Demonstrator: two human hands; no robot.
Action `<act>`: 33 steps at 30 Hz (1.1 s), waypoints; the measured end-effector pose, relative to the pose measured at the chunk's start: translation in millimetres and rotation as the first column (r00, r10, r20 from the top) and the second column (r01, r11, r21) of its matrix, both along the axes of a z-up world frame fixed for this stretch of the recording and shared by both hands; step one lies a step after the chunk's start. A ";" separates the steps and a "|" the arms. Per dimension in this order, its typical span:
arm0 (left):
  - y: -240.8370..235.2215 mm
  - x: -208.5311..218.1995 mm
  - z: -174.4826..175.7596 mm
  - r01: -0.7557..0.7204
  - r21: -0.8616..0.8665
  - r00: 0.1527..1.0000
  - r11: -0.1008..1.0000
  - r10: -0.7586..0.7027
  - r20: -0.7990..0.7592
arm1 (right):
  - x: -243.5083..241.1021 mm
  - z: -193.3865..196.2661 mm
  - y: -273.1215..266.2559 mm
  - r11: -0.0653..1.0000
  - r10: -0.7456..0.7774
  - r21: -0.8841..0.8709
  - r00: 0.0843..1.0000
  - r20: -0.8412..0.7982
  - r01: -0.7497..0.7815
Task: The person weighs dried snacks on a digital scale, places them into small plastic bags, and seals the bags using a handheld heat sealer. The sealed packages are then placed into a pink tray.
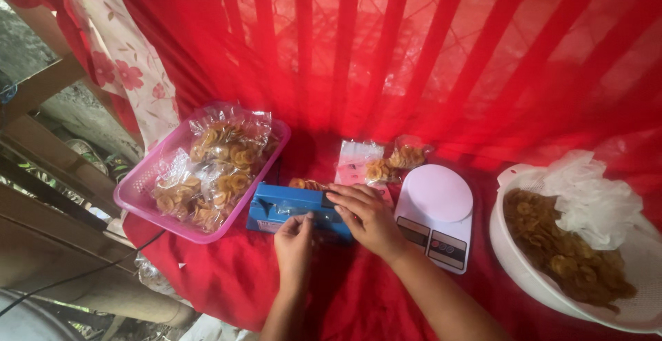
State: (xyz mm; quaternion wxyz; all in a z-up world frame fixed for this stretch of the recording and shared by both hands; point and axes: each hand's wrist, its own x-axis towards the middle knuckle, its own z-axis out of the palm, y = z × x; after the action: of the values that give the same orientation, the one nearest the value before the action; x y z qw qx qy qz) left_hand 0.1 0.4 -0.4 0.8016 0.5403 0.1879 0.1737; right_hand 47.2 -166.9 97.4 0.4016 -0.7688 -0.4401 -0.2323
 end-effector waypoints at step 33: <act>-3.0 2.6 3.1 0.030 -0.014 0.999 0.999 -0.029 0.029 | 3.6 -10.6 0.8 1.000 -0.015 0.019 1.000 0.018 0.015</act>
State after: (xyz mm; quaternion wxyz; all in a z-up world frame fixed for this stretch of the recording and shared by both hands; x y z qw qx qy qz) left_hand 2.7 -2.7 2.8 0.8106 0.5346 0.1697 0.1683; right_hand 50.8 -166.1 86.8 0.4031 -0.7661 -0.4358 -0.2464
